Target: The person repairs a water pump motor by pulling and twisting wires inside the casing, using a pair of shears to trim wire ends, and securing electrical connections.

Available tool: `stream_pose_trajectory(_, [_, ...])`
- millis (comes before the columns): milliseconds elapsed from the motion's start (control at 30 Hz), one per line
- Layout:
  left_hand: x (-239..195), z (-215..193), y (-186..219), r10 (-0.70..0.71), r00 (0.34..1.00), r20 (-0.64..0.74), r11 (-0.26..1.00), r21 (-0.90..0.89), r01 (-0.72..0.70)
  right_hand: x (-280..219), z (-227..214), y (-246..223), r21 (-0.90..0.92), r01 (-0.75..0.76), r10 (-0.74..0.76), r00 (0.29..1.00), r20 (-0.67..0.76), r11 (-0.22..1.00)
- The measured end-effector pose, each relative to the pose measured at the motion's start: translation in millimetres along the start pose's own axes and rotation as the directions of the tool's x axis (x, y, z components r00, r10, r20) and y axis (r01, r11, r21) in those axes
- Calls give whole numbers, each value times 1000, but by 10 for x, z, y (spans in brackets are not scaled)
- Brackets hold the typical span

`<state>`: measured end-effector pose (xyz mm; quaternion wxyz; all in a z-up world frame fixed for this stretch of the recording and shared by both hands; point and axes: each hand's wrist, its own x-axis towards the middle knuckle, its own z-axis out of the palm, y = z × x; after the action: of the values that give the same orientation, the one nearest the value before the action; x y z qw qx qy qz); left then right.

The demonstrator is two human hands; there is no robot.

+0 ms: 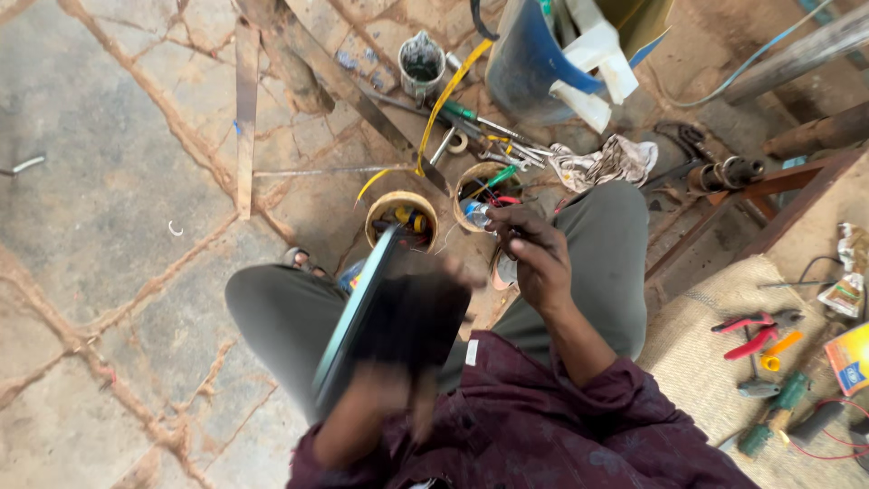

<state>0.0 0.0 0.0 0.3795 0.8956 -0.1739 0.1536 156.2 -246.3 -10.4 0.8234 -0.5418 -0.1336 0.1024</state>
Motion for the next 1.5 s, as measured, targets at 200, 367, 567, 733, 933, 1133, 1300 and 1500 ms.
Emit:
stream_pose_trajectory(200, [665, 836, -156, -635, 756, 161, -164, -984, 72, -1, 298, -217, -193, -116, 134, 987, 86, 974])
stream_pose_trajectory(367, [815, 794, -294, -551, 814, 180, -328, -945, -13, -88, 451, -75, -603, 82, 19, 987, 159, 793])
stream_pose_trajectory(567, [826, 750, -298, -615, 754, 232, -314, -949, 35, -93, 449, 18, -596, 46, 63, 985, 161, 801])
stream_pose_trajectory(733, [802, 680, -280, -561, 795, 230, -293, -954, 69, -98, 491, 64, -609, 48, 59, 986, 154, 792])
stream_pose_trajectory(933, [787, 675, -292, -585, 780, 223, -292, -955, 54, -81, 522, 58, -601, 36, 76, 984, 160, 799])
stream_pose_trajectory(1133, [787, 644, -275, -516, 828, 221, -239, -965, 108, -95, 433, 83, -556, 40, 43, 990, 135, 830])
stream_pose_trajectory(1300, [833, 661, -211, -383, 857, 345, -395, -900, 186, -95, 197, 178, -286, -99, 61, 988, -139, 953])
stream_pose_trajectory(1500, [792, 785, -182, -329, 845, 422, -429, -864, 264, -407, -61, 399, -92, -336, 297, 909, -292, 937])
